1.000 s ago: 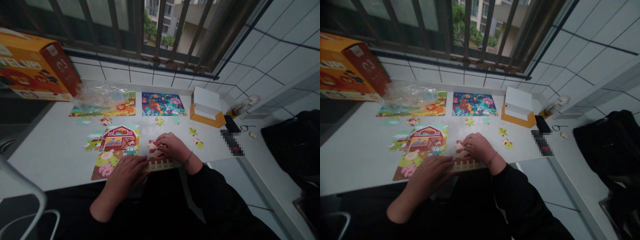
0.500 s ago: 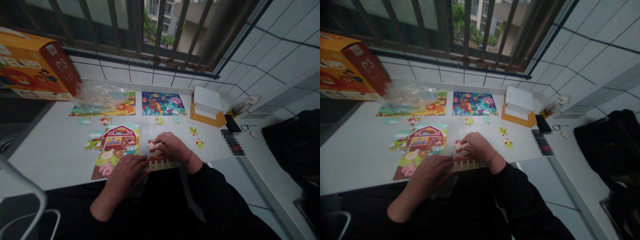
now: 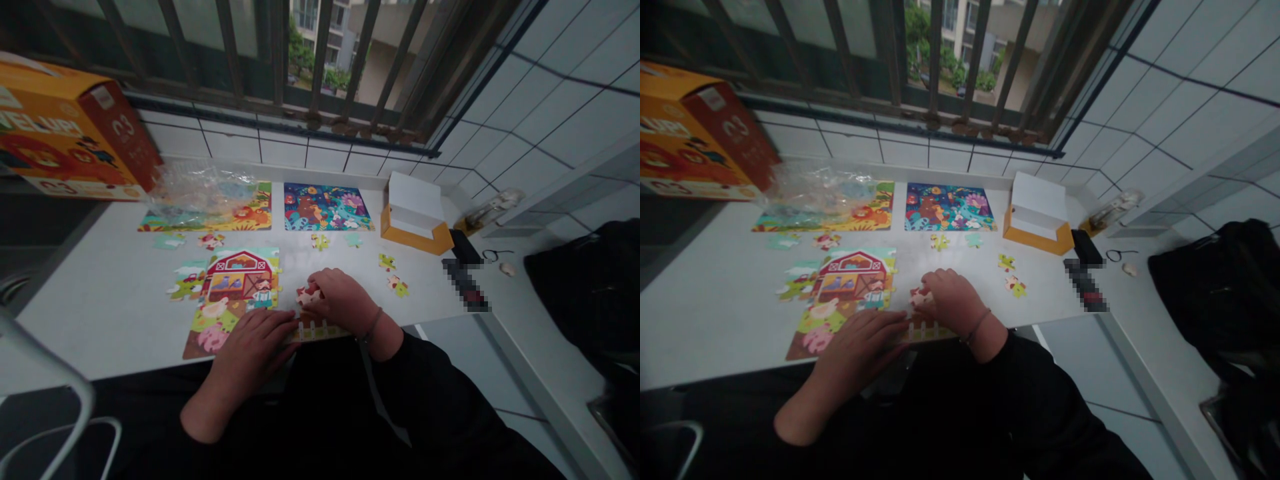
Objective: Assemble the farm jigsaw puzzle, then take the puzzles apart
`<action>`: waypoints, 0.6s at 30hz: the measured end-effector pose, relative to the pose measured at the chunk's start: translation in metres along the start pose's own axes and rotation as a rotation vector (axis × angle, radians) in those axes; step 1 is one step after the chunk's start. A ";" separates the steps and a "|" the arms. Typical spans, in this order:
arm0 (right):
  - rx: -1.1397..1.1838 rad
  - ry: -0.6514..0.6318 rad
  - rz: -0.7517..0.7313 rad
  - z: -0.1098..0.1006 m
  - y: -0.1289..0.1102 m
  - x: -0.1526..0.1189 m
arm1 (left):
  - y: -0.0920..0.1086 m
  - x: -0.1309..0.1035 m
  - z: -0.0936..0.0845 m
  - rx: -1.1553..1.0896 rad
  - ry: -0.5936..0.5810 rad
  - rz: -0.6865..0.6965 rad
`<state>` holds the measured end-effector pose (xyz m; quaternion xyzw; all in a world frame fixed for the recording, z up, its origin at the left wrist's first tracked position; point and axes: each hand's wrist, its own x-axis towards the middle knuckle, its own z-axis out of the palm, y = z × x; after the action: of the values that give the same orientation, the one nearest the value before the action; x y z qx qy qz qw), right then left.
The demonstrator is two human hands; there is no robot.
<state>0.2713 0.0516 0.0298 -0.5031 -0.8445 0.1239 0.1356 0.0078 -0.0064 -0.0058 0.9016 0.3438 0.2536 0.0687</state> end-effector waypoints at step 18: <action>0.100 -0.072 -0.157 0.008 -0.012 0.014 | 0.001 -0.002 0.002 0.018 -0.007 0.004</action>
<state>0.2523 0.0581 0.0275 -0.4233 -0.8784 0.1727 0.1395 0.0081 -0.0083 -0.0080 0.9036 0.3442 0.2475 0.0611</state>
